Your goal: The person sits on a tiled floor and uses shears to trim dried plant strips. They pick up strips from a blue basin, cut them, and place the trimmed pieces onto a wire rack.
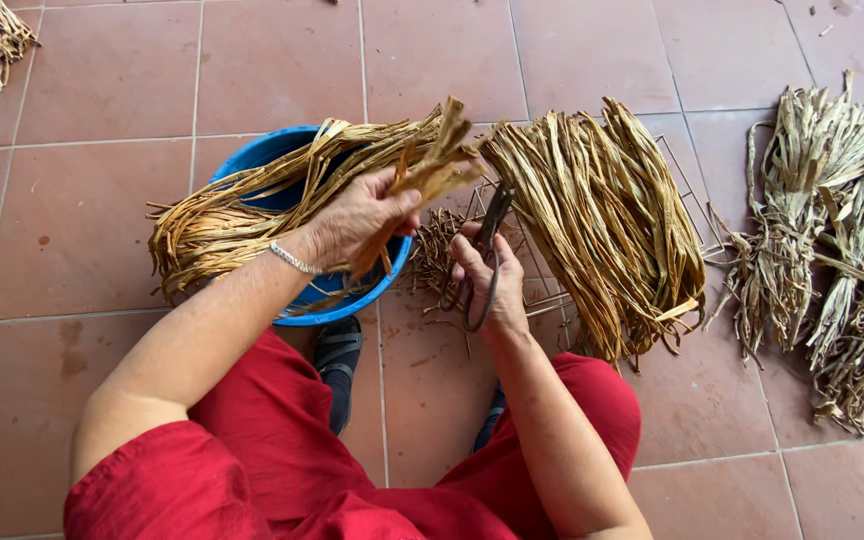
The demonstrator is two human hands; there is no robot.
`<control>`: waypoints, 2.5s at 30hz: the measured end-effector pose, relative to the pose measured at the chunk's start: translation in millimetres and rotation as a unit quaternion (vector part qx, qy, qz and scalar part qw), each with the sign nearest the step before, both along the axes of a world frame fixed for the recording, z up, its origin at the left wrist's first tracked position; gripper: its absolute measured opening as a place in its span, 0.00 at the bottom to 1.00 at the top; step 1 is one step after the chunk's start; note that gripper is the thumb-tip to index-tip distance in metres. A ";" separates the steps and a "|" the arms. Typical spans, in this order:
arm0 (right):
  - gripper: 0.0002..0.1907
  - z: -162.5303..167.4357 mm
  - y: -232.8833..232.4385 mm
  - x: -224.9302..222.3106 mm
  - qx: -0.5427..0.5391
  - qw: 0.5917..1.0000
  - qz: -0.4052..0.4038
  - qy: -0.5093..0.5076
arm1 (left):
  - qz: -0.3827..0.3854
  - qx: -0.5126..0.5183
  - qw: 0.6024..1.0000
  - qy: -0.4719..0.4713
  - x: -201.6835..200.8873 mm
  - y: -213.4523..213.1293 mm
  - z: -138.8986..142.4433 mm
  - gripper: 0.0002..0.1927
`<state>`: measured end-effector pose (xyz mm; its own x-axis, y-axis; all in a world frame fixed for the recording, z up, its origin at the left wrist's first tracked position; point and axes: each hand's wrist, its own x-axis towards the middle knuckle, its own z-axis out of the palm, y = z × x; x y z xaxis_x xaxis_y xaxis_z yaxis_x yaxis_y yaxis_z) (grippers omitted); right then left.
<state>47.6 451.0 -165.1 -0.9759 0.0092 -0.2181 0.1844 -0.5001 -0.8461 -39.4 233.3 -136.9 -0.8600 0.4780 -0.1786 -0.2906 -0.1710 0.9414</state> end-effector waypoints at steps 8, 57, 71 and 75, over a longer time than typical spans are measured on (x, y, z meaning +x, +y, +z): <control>0.17 -22.7 -8.0 -26.3 -0.077 0.992 -0.094 0.036 | -0.042 0.058 0.996 -0.052 41.2 13.8 -14.7 0.15; 0.14 4.2 -9.7 -24.1 0.062 0.994 -0.026 0.092 | -0.095 -0.145 0.985 -0.023 34.5 0.8 -47.3 0.13; 0.13 16.2 -7.3 -23.1 0.040 0.993 -0.051 0.101 | -0.010 -0.360 0.914 0.187 43.0 7.0 -33.2 0.14; 0.16 16.5 -14.8 -19.2 0.032 0.992 -0.028 0.117 | -0.039 -0.452 0.878 0.152 47.8 13.3 -29.5 0.14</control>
<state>28.4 436.2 -148.6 -0.9973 0.0719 0.0173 -0.0478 -0.4484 -0.8926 8.4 246.6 -166.4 -0.9045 0.3189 -0.2831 0.0200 0.6950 0.7188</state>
